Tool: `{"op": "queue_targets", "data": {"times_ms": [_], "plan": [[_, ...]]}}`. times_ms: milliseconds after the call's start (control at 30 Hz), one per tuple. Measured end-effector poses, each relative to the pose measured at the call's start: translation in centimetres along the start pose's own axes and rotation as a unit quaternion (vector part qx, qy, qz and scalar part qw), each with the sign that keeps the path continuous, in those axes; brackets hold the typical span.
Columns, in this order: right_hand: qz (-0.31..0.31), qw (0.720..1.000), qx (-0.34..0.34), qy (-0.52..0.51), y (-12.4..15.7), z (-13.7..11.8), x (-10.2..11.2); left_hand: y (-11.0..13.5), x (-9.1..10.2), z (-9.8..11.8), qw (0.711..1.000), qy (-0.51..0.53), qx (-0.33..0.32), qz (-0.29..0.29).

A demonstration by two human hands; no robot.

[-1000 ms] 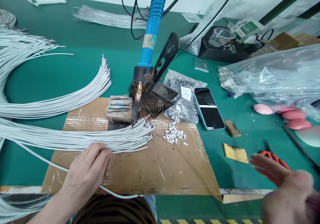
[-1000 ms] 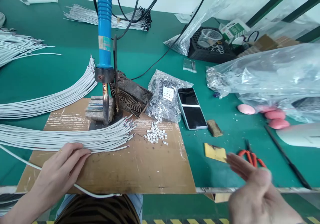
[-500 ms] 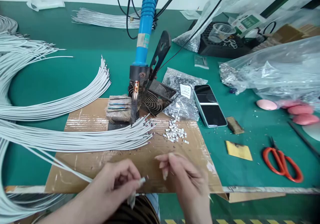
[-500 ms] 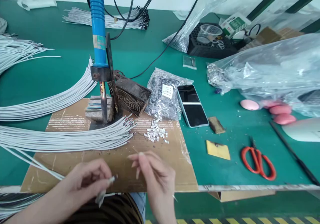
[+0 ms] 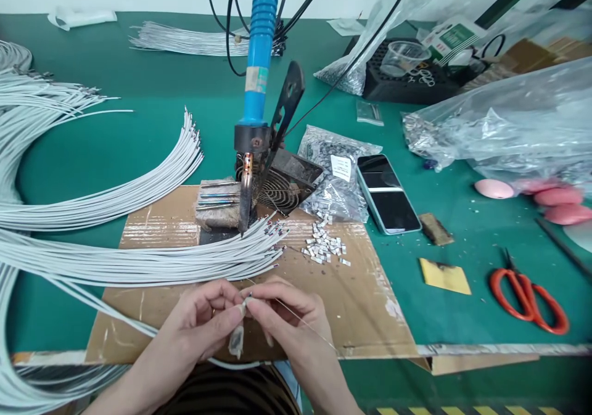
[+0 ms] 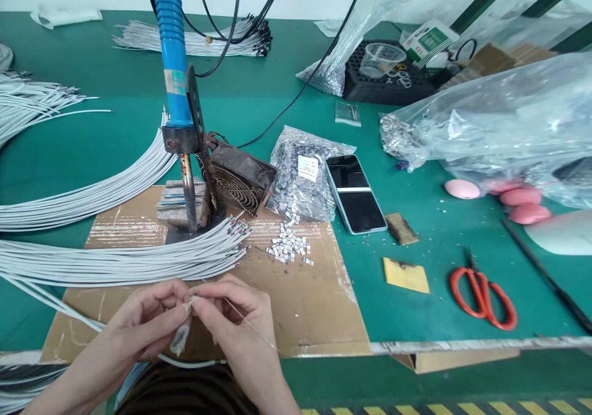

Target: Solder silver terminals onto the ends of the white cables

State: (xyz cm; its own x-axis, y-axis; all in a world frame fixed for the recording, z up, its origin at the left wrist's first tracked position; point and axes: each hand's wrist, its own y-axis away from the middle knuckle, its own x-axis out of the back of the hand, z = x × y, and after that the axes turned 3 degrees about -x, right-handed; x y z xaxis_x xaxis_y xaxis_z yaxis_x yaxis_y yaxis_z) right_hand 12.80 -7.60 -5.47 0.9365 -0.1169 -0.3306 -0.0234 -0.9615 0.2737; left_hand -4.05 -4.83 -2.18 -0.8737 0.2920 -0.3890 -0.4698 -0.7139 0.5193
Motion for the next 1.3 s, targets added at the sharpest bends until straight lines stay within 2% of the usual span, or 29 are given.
{"op": "queue_targets", "data": {"times_ms": [133, 300, 433, 500, 633, 733, 867, 1133, 1300], "plan": [[0.0, 1.0, 0.013, 0.004, 0.1, -0.1, -0.1, -0.2, 0.0, 0.1, 1.0, 0.001, 0.014, -0.015], [0.012, 0.999, 0.048, 0.002, -0.2, -0.1, -0.3, -0.1, -0.2, 0.1, 0.999, 0.009, 0.029, 0.013], [0.085, 0.993, 0.073, -0.041, -0.6, -0.3, 0.3, 0.1, -0.5, 0.1, 0.999, -0.001, 0.035, 0.034], [0.1, 0.992, 0.072, -0.037, -0.7, -0.4, 0.7, 0.2, -0.7, 0.2, 0.998, -0.002, 0.04, 0.052], [0.056, 0.995, 0.063, 0.053, -0.1, -0.7, 0.7, 0.1, -0.9, 0.2, 0.997, -0.013, 0.011, 0.074], [0.045, 0.991, 0.081, 0.099, 0.4, -0.8, 0.0, 0.0, -0.9, 0.0, 0.998, -0.018, -0.015, 0.064], [0.046, 0.987, 0.099, 0.115, 0.8, -0.6, -0.5, -0.1, -0.9, -0.4, 0.998, -0.019, -0.028, 0.058], [0.041, 0.984, 0.117, 0.128, 0.8, -0.6, -0.3, -0.1, -0.7, -0.7, 0.998, -0.033, -0.035, 0.052], [0.042, 0.979, 0.133, 0.145, 0.7, -0.8, -0.2, 0.0, -0.5, -1.2, 0.994, -0.059, -0.067, 0.055]]}}
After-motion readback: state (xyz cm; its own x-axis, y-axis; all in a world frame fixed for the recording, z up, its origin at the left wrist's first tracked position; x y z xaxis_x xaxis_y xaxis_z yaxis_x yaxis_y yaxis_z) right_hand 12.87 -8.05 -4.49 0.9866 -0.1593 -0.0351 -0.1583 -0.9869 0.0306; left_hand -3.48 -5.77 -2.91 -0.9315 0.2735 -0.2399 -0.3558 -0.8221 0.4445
